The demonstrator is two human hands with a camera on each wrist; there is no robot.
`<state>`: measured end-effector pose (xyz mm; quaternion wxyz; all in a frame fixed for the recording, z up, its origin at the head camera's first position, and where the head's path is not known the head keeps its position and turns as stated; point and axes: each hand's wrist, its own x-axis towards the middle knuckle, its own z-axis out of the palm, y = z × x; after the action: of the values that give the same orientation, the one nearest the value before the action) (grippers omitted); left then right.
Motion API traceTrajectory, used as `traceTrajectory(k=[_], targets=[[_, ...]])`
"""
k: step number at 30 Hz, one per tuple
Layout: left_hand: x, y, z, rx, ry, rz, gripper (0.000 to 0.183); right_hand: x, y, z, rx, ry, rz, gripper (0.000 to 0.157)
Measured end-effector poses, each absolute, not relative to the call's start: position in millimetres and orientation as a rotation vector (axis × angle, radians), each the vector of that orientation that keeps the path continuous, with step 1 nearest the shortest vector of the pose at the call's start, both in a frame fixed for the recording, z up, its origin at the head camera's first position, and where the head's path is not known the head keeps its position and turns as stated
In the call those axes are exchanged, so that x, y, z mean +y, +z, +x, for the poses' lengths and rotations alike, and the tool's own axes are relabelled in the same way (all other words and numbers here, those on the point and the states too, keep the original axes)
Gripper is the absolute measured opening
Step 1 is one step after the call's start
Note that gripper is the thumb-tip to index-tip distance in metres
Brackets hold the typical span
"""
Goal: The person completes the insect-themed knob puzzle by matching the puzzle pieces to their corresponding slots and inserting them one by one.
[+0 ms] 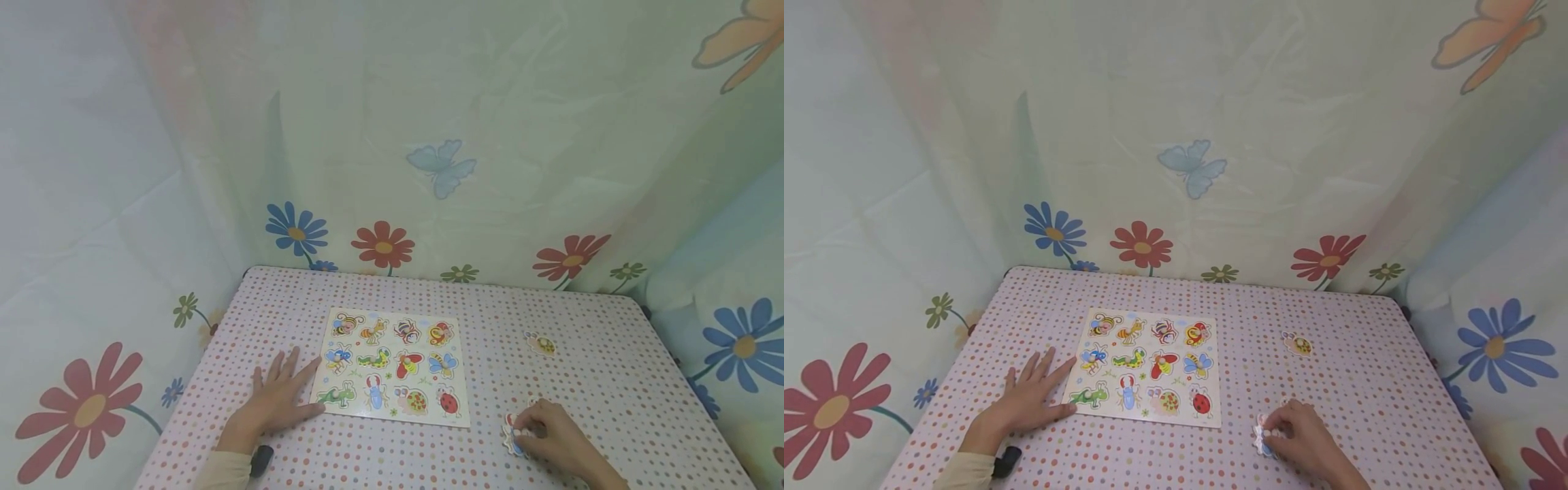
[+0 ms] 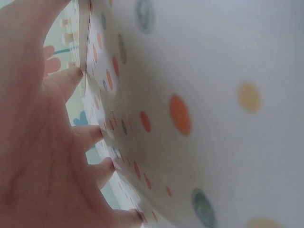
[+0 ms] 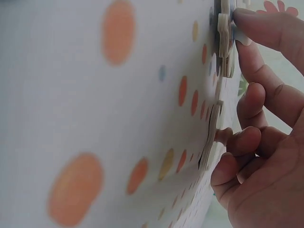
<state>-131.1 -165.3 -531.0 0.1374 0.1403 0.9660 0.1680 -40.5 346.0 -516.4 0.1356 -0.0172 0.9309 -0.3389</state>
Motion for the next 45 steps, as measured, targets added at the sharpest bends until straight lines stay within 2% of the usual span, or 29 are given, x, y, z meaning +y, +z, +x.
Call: traceTrajectory(k=[8,26,45], targets=[[-165,-530,-130,2.793,0.496,0.397,0.091,330,-513,-50,2.717,-0.95,0.039,0.016],[-165,-533,-131,2.798,0.469,0.39,0.092,301,-507,-79,2.742,-1.049,-0.155,0.016],[-165,-537,-133,2.805,0.466,0.392,0.092,256,-500,-113,2.743,-1.104,-0.481,0.018]])
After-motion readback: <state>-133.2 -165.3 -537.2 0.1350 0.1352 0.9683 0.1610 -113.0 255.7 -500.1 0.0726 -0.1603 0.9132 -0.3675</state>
